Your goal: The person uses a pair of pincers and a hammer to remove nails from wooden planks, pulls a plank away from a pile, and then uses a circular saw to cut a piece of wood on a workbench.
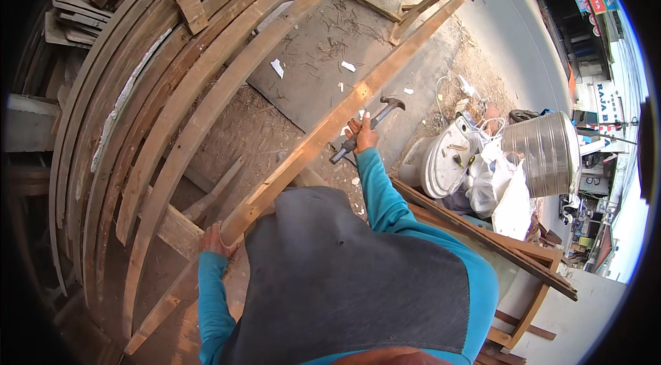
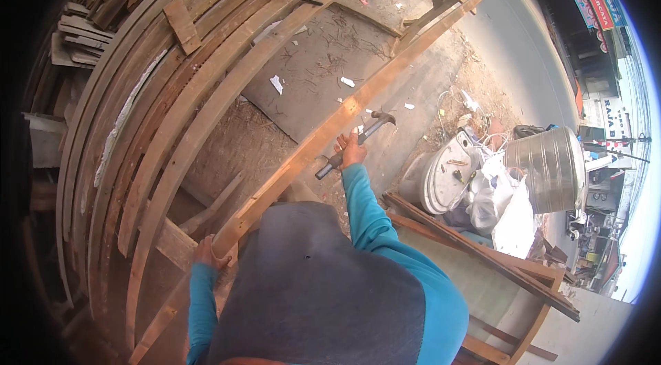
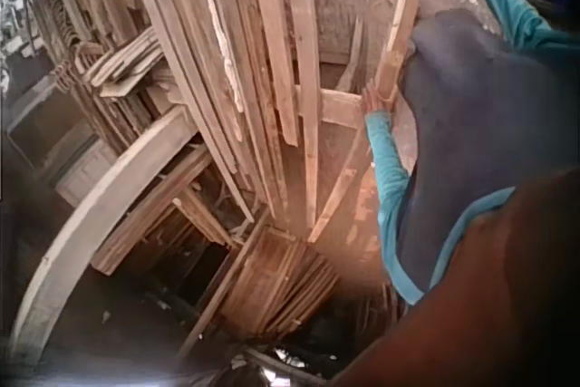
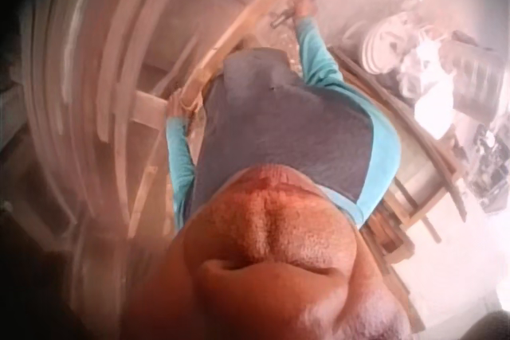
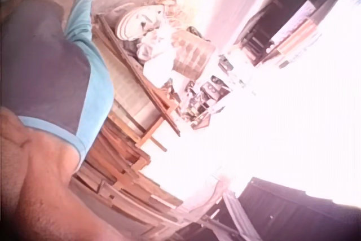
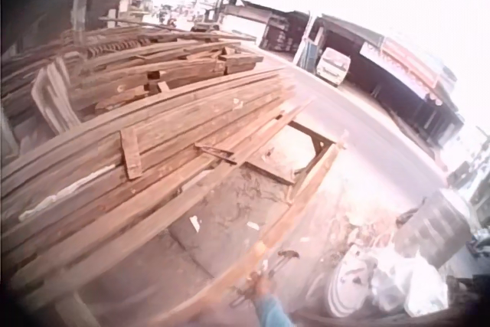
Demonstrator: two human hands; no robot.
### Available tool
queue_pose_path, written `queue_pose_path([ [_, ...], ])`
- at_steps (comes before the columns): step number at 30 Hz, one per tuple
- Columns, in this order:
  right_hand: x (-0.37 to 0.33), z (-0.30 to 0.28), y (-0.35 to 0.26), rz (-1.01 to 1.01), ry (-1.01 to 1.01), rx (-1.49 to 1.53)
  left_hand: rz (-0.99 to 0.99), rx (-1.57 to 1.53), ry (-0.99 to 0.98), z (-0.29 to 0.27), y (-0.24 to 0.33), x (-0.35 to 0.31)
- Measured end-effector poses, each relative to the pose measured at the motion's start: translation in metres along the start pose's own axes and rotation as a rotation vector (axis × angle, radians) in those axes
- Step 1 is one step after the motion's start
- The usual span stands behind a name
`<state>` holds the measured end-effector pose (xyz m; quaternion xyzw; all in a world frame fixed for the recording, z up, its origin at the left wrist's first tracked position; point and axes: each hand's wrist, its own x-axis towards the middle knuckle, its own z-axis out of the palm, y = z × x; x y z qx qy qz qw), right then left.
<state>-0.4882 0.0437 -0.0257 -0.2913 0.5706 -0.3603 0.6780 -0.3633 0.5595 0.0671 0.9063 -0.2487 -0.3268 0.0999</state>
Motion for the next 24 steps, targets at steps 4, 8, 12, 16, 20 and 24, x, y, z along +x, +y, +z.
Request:
queue_pose_path([
  [4,0.017,0.016,-0.011,0.083,-0.085,0.076,0.046,0.020,0.115,0.017,-0.012,0.007],
  [8,0.030,0.014,-0.012,0.152,-0.110,-0.149,0.044,0.052,0.099,0.020,-0.016,0.008],
  [12,0.036,0.027,-0.013,0.123,-0.029,-0.130,0.008,0.065,0.129,0.043,-0.015,0.008],
  [16,0.040,0.022,-0.010,0.100,-0.016,-0.070,-0.049,0.063,0.246,0.032,0.002,-0.003],
  [20,0.028,0.047,-0.046,-0.027,-0.159,-0.149,-0.038,0.021,0.169,0.027,-0.009,0.002],
  [24,0.009,0.097,-0.095,-0.096,-0.322,-0.159,0.089,-0.069,0.268,0.008,0.003,0.018],
])
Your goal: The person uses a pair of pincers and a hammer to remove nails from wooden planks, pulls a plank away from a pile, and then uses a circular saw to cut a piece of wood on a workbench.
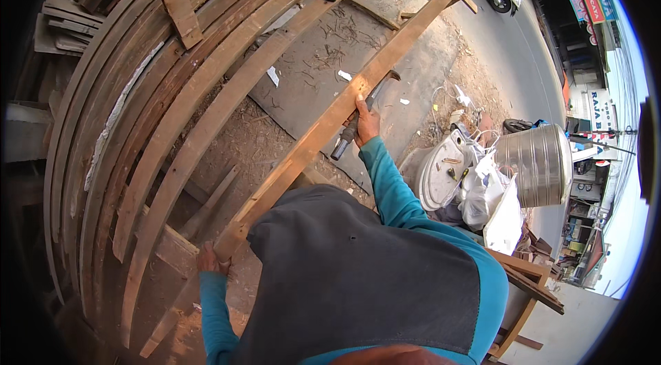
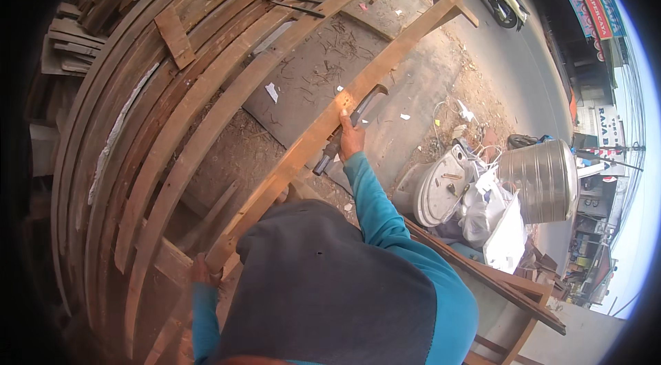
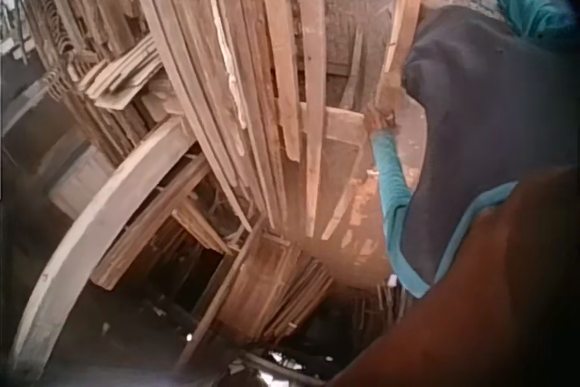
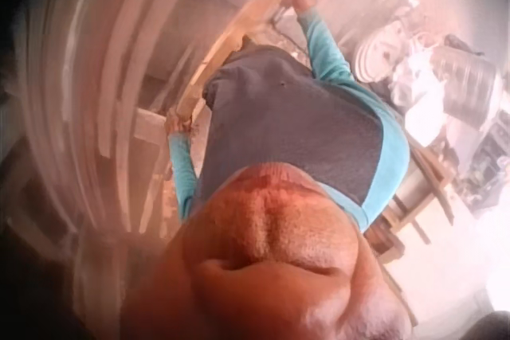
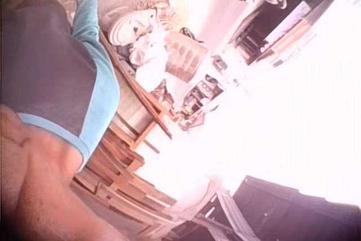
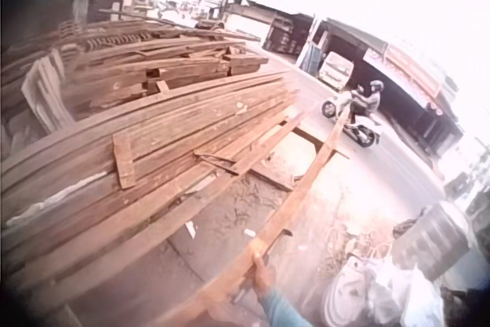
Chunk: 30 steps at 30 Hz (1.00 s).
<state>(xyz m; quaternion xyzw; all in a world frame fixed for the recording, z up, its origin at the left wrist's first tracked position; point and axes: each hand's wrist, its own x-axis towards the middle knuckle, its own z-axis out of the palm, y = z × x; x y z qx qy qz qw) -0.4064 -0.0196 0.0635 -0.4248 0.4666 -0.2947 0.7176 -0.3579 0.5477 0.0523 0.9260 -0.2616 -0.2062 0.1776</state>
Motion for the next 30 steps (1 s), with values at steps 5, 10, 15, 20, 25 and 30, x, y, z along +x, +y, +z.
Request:
queue_pose_path([
  [5,0.030,0.041,0.006,-0.039,0.020,-0.129,-0.041,-0.079,-0.118,-0.012,-0.010,0.005],
  [10,0.032,0.035,0.010,0.033,-0.269,-0.062,-0.213,-0.262,-0.312,-0.011,0.010,-0.025],
  [15,0.090,-0.013,0.030,0.117,-0.194,-0.404,-0.189,-0.118,-0.372,0.015,0.045,-0.036],
  [20,0.153,-0.025,0.009,0.162,-0.157,-0.480,-0.250,-0.034,-0.505,0.019,0.063,-0.008],
  [25,0.148,-0.011,0.013,0.196,-0.280,-0.389,-0.258,-0.003,-0.455,0.014,0.058,0.001],
  [30,0.131,-0.020,0.028,0.143,-0.263,-0.366,-0.271,0.035,-0.384,0.005,0.047,-0.009],
])
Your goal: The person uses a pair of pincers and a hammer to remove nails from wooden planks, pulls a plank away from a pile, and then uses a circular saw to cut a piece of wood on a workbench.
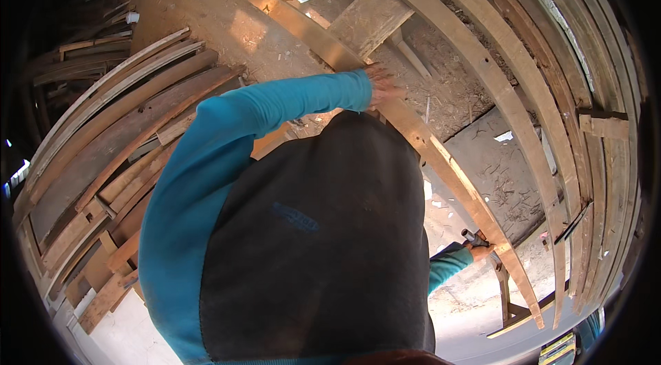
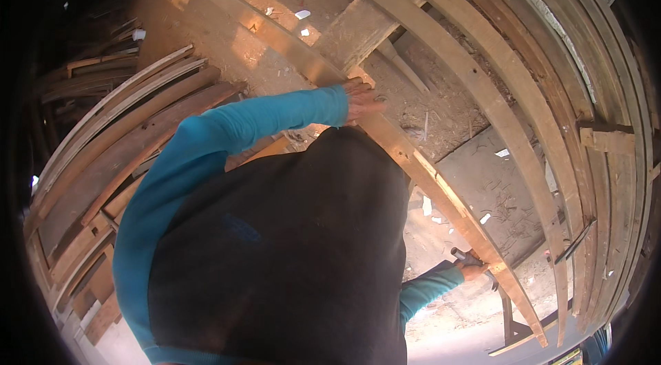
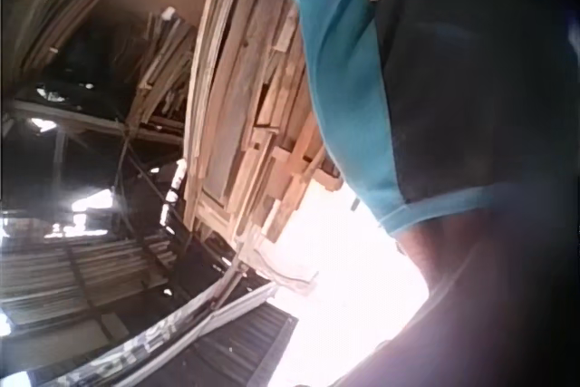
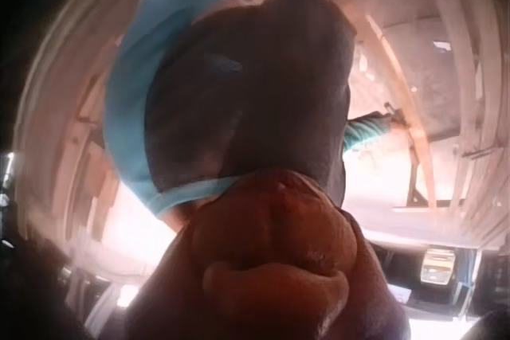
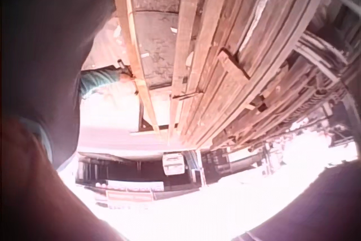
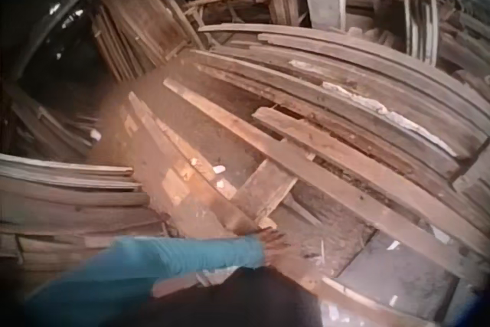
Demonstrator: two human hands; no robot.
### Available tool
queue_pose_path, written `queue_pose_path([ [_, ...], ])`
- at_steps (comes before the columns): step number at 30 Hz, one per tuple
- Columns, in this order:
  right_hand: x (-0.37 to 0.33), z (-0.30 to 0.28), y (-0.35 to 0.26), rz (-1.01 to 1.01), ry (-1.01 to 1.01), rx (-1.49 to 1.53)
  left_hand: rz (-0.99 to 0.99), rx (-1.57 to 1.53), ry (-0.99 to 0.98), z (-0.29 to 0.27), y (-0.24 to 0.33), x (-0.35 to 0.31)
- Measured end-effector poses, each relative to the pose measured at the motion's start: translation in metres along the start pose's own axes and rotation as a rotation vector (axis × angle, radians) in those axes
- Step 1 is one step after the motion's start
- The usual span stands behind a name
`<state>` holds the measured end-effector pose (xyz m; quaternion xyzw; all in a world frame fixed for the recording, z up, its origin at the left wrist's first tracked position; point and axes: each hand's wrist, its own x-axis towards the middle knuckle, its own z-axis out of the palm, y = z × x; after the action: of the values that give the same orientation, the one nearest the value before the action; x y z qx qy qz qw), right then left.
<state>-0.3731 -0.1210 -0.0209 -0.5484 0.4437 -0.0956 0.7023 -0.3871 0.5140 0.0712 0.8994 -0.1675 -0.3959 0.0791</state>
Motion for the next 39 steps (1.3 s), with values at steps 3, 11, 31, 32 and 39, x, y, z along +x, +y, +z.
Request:
queue_pose_path([
  [3,-0.026,0.000,-0.007,0.001,0.034,-0.104,0.003,-0.019,0.062,0.031,-0.008,-0.003],
  [11,-0.002,-0.055,-0.051,0.009,0.057,0.100,0.194,-0.131,0.048,-0.015,0.063,0.043],
  [31,-0.125,-0.068,0.045,0.177,0.189,0.180,0.413,-0.243,0.289,-0.048,0.274,0.225],
  [32,-0.132,-0.052,0.046,0.192,0.180,0.088,0.504,-0.268,0.473,-0.033,0.267,0.237],
  [39,-0.208,0.012,0.076,0.051,0.129,-0.206,0.779,-0.474,0.791,-0.031,0.168,0.100],
])
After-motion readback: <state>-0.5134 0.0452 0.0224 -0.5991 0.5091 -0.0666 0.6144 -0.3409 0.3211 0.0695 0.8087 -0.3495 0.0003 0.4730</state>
